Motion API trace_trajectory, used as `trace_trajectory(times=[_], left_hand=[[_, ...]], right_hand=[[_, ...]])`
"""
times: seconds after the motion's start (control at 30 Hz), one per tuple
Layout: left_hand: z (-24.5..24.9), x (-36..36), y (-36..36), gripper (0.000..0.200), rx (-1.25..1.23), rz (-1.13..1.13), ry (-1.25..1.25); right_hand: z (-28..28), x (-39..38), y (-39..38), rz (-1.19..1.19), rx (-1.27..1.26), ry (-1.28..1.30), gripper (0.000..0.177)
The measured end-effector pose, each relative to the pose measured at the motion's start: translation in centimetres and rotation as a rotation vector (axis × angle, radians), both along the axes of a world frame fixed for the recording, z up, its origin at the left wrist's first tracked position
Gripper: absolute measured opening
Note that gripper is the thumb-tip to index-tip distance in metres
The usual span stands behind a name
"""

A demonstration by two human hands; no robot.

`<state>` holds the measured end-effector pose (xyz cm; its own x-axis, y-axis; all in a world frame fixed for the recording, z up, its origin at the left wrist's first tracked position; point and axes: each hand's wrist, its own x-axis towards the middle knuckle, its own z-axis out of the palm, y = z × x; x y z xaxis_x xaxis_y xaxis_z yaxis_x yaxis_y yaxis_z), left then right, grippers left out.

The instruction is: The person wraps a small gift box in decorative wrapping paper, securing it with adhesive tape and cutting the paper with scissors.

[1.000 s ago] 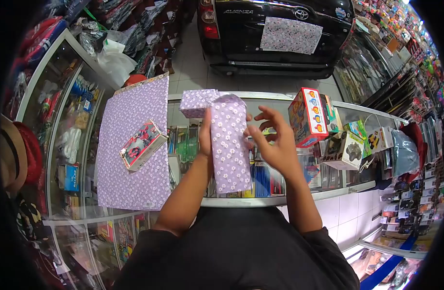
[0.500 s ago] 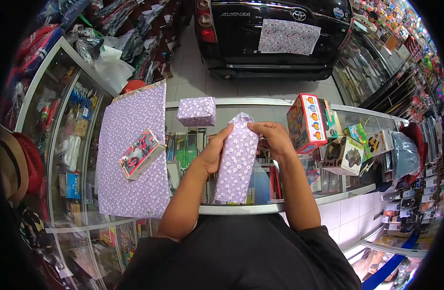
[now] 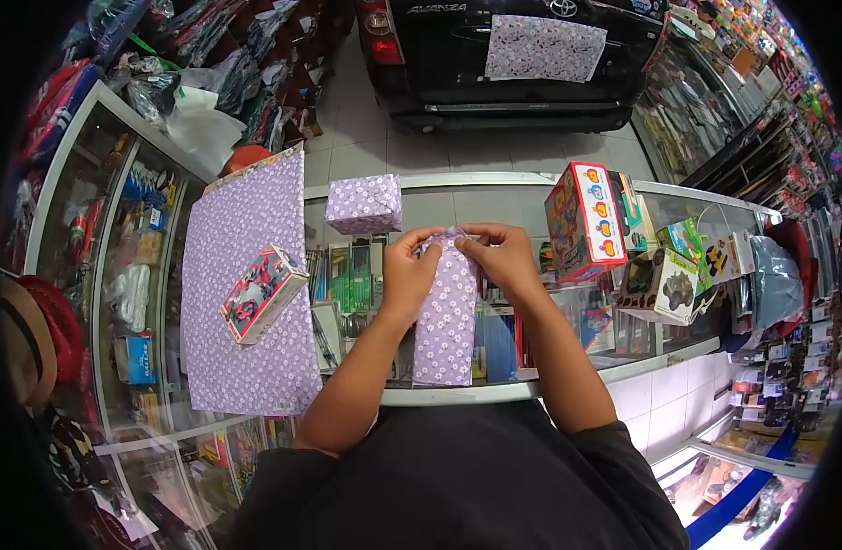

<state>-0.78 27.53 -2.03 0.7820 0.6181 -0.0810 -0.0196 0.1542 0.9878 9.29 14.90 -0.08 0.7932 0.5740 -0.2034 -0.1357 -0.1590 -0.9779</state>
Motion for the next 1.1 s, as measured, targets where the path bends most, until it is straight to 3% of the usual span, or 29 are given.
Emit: trace_trajectory(times=[0.13, 0.27, 0.33, 0.43, 0.57, 0.7, 0.77, 0.9, 1.1], left_hand=[[-1.0, 0.2, 0.2, 0.017, 0.182, 0.012, 0.032], [-1.2, 0.3, 0.2, 0.016, 0.177, 0.012, 0.047], [-0.8, 0.3, 0.1, 0.016, 0.238, 0.004, 0.022], [-0.8, 0.2, 0.2, 0.017, 0.209, 0.000, 0.025], [-0.2, 0.1, 0.2, 0.019, 0.171, -0.052, 0.117], [0.5, -0.3, 0.6, 0.021, -0.017, -0.072, 0.048], [0.7, -0.4, 1.1, 0.023, -0.125, -0.134, 0.139], [1.2, -0.7, 2.5, 0.024, -0.004, -0.247, 0.197], [0.9, -0.9, 3.3, 0.020, -0.026, -0.228, 0.197]], right_hand=[[-0.7, 0.1, -0.1, 0.009, -0.011, -0.203, 0.021], [-1.1, 0.5, 0.1, -0.002, 0.004, -0.396, 0.023], [1.1, 0.3, -0.1, 0.031, -0.066, -0.100, 0.028], [0.2, 1.1, -0.3, 0.083, -0.162, -0.045, 0.031], [-1.9, 1.4, -0.1, 0.087, -0.072, -0.165, 0.025], [-1.6, 1.3, -0.1, 0.108, -0.045, -0.189, 0.021], [-1.6, 1.4, -0.2, 0.126, -0.025, -0.182, 0.020], [-0.8, 1.4, -0.5, 0.205, 0.014, -0.085, 0.019], [1.3, 1.7, -0.9, 0.166, -0.087, 0.123, 0.028]])
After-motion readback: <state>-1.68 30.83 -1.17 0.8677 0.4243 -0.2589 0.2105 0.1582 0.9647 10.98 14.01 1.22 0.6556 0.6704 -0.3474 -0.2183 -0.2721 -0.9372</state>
